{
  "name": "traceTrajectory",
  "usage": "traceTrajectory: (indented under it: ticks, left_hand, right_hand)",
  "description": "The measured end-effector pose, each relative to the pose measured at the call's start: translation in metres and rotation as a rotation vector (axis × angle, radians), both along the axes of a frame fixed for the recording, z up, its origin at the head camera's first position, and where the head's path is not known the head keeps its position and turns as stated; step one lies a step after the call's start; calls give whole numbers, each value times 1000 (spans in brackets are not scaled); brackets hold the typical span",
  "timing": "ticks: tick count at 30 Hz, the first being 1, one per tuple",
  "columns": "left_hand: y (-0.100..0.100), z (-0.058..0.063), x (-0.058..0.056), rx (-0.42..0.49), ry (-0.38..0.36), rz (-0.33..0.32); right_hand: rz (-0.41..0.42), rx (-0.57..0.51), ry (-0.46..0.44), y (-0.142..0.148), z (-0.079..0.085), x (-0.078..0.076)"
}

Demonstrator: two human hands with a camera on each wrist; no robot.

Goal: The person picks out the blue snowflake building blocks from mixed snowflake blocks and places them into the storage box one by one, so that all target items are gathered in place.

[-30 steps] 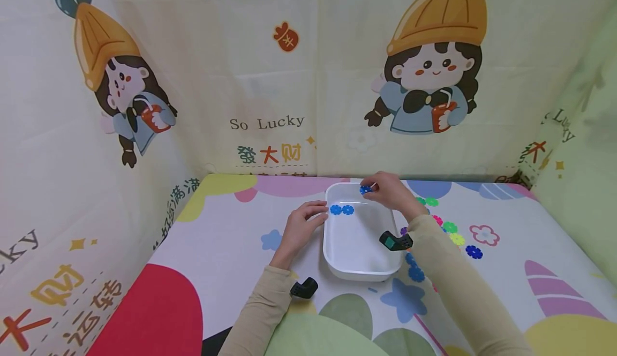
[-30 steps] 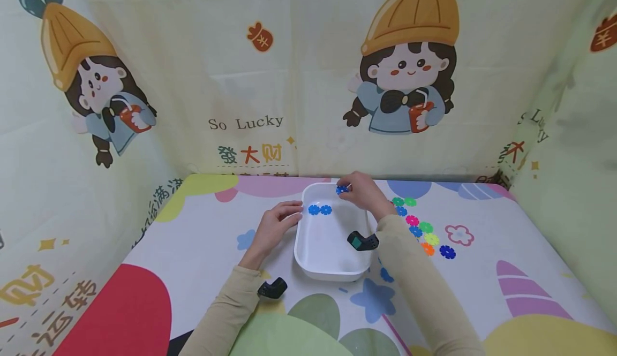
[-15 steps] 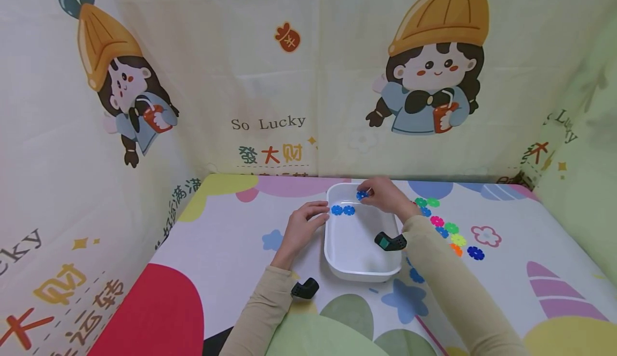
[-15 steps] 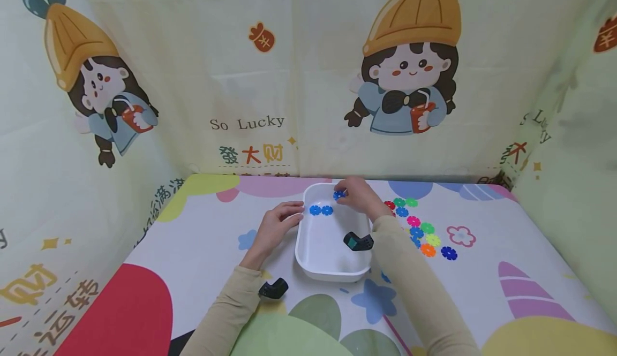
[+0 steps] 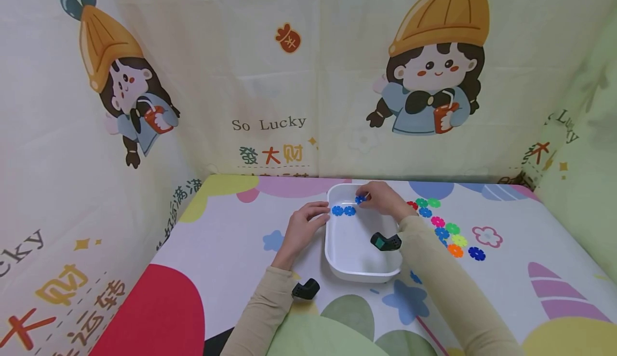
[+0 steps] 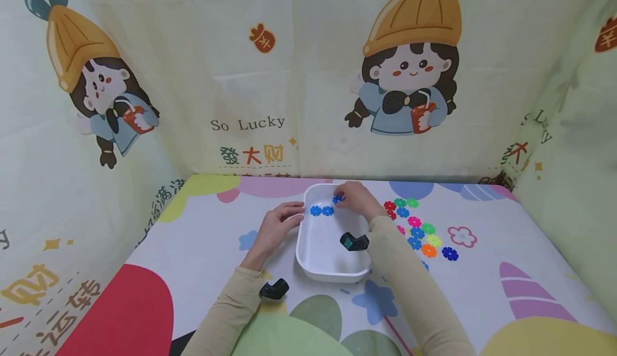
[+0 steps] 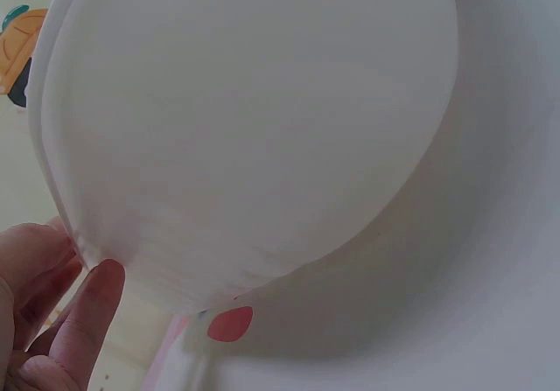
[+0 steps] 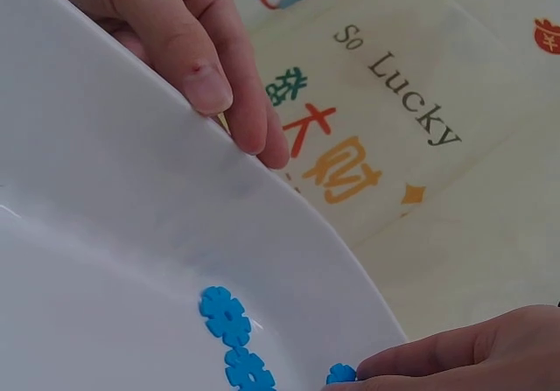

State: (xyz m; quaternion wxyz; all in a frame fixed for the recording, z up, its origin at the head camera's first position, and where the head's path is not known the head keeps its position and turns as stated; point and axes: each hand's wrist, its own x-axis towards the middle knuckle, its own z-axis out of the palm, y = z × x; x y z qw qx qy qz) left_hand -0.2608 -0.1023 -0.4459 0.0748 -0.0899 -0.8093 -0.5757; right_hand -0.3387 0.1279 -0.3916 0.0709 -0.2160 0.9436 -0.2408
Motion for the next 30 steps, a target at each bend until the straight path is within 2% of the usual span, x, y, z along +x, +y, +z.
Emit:
traceTrajectory:
  ticks: [10,19,30]
  left_hand:
    - [1,0,1,-7,-22,13]
    - [2,0,2,-6,-2,-4]
    - [1,-1,0,-6,-6,4]
  right_hand:
    - [3,42,-9,-4,-4,-1]
    - [3,108,-7,-5,-6,-2]
    - [11,207,0,-9,-7,-1]
